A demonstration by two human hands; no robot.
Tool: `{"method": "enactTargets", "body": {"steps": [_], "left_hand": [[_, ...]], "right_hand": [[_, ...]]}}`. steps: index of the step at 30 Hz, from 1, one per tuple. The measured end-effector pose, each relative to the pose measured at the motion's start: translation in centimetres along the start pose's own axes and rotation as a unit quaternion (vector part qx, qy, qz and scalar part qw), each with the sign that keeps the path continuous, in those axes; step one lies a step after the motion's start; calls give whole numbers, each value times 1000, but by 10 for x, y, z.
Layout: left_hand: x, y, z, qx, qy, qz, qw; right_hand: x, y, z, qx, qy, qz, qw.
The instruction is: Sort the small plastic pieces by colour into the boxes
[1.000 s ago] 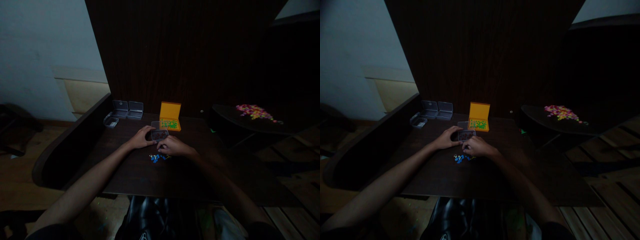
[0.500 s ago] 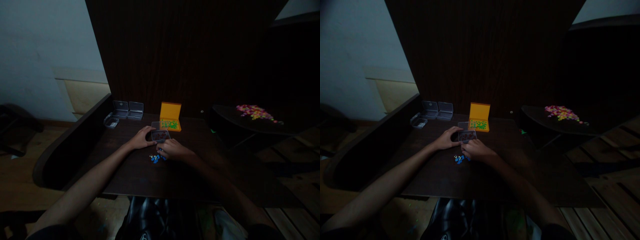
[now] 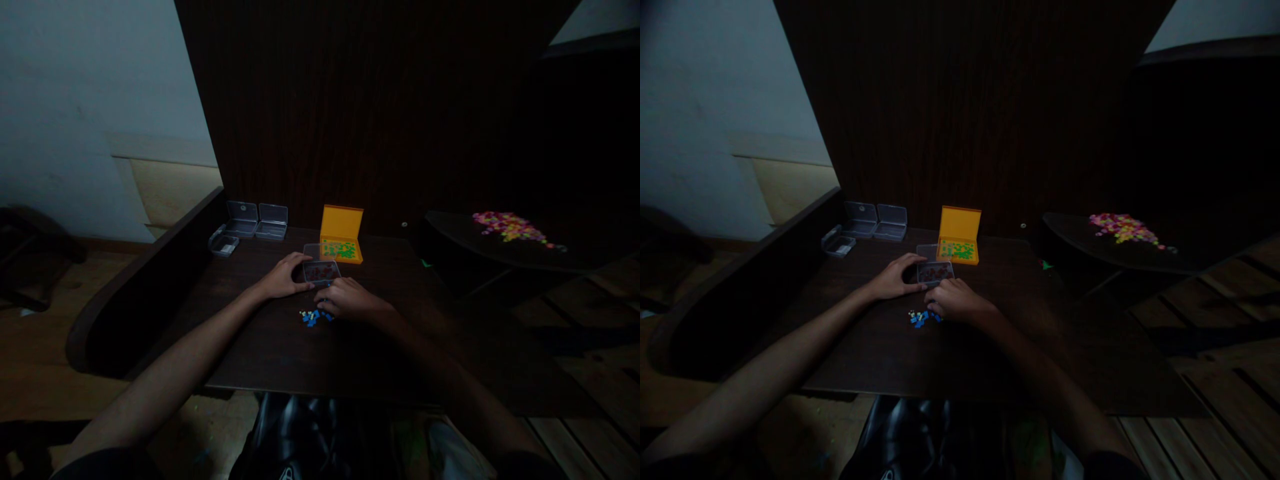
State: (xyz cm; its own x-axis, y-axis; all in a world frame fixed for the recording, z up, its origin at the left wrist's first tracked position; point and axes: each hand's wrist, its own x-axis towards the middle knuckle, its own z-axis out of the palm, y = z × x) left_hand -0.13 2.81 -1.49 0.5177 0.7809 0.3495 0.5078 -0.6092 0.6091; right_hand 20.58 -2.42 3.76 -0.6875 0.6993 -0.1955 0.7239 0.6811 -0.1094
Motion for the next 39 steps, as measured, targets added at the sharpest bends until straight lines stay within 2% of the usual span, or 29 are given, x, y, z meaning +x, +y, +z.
{"method": "enactTargets", "body": {"steps": [6,15,19,28,33,39], "left_hand": [[0,-1,1,-3,4,3,1000],[0,1,-1,-8,2,0,1000],[0,-1,0,-2,-2,3,1000],[1,-2,1,-6,-5,-3,1000],[0,-1,1,-4,-8,-8,1000],[0,-1,1,-6,-8,-4,1000]], "right_hand": [[0,-3,1,-14,-1,8,1000],[-6,-11,3,-105,-14,0,994],[-4,-8,3,-99,-12,-1,995],[10,31,-34,-36,33,37,998],[30,47,-39,3,-29,39,999],[49,50,-40,28,-99,55,993]]}}
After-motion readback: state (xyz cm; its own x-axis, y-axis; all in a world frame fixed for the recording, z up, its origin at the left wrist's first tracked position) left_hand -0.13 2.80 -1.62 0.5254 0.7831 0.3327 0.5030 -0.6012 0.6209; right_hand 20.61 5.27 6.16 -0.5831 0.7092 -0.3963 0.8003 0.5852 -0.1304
